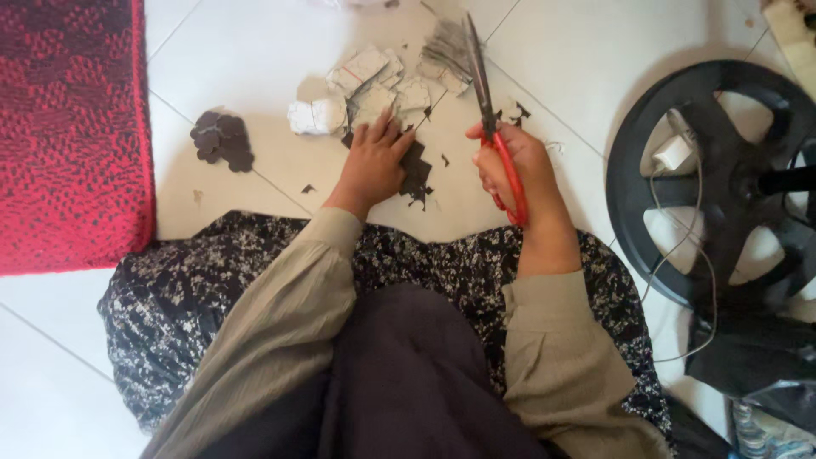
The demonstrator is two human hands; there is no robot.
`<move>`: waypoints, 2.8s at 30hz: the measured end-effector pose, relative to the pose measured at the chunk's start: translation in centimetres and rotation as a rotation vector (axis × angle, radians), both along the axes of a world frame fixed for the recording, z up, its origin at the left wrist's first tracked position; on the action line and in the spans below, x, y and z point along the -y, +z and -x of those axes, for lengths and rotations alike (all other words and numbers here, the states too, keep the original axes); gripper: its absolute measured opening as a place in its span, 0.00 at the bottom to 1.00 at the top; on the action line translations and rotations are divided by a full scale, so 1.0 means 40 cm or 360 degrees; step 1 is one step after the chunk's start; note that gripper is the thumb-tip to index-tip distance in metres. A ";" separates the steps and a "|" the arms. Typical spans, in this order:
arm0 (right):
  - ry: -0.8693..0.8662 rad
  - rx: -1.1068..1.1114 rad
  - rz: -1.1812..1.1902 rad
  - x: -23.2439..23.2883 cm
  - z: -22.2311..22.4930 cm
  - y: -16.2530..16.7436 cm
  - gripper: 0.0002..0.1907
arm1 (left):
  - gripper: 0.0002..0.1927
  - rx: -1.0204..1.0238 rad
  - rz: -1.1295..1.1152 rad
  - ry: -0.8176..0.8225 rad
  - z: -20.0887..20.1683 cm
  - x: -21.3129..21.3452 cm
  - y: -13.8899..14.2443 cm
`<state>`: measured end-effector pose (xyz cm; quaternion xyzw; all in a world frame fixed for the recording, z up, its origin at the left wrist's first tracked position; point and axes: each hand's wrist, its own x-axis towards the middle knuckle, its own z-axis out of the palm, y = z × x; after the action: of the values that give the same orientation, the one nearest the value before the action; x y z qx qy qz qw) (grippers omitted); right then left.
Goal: The person sits on the floor and uses red-handled scissors to cut cloud-shaped outlines from white paper sheets. They rotate the paper to follow the drawn lines and place finished cutouts aside on the floor.
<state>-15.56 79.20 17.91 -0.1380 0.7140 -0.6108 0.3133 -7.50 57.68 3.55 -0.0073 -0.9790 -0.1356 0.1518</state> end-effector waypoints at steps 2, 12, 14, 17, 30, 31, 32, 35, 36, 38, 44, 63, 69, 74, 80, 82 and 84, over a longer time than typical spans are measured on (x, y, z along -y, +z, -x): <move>0.0032 -0.0060 0.0062 0.007 0.006 -0.006 0.12 | 0.30 0.0143 -0.0032 0.0035 0.005 0.013 -0.020; 0.0091 -0.0157 0.0083 0.044 -0.020 -0.030 0.16 | 0.13 -0.0235 -0.1743 0.0659 0.034 0.010 0.108; 0.0120 -0.0194 0.0200 0.056 -0.032 -0.021 0.18 | 0.09 -0.0363 -0.2804 0.0399 0.039 0.010 0.191; 0.0139 -0.0159 0.0250 0.063 -0.055 0.006 0.20 | 0.07 -0.0265 -0.3140 0.0176 0.010 0.004 0.297; 0.0209 -0.0267 0.0398 0.066 -0.120 0.086 0.23 | 0.13 -0.0406 -0.3262 0.0351 -0.041 -0.082 0.460; 0.0222 -0.0281 0.0425 0.065 -0.122 0.088 0.23 | 0.13 -0.0375 -0.3205 0.0428 -0.044 -0.088 0.463; 0.0233 -0.0294 0.0452 0.063 -0.125 0.090 0.23 | 0.13 -0.0343 -0.3146 0.0503 -0.045 -0.096 0.466; 0.0158 -0.0251 0.0378 0.056 -0.130 0.099 0.25 | 0.13 -0.0308 -0.3129 0.0423 -0.046 -0.120 0.469; 0.0148 -0.0253 0.0387 0.055 -0.131 0.102 0.25 | 0.12 -0.0336 -0.3169 0.0367 -0.045 -0.127 0.471; 0.0128 -0.0257 0.0404 0.053 -0.133 0.108 0.24 | 0.11 -0.0392 -0.3247 0.0254 -0.046 -0.136 0.473; 0.0147 -0.0177 0.0468 0.043 -0.133 0.119 0.16 | 0.12 -0.0392 -0.3337 0.0239 -0.051 -0.148 0.485; 0.0182 -0.0372 0.0388 0.032 -0.122 0.127 0.17 | 0.23 -0.0489 -0.3317 0.0645 -0.044 -0.191 0.512; 0.0075 -0.0283 0.0326 0.037 -0.120 0.123 0.13 | 0.26 -0.0469 -0.3326 0.0669 -0.041 -0.196 0.517; 0.0051 -0.0327 0.0319 0.037 -0.118 0.124 0.14 | 0.29 -0.0488 -0.3315 0.0662 -0.035 -0.203 0.527; 0.0018 -0.0351 0.0305 0.031 -0.115 0.132 0.12 | 0.27 -0.0440 -0.3320 0.0648 -0.026 -0.199 0.534; 0.0008 -0.0324 0.0333 0.033 -0.111 0.132 0.15 | 0.25 -0.0355 -0.3316 0.0690 -0.022 -0.192 0.535; 0.0020 -0.0329 0.0347 0.037 -0.104 0.134 0.16 | 0.24 -0.0353 -0.3276 0.0659 -0.018 -0.181 0.536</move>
<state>-11.41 77.71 23.28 -0.2379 0.6710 -0.6652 0.2252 -6.79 64.90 25.00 0.2799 -0.3548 -0.8708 0.1937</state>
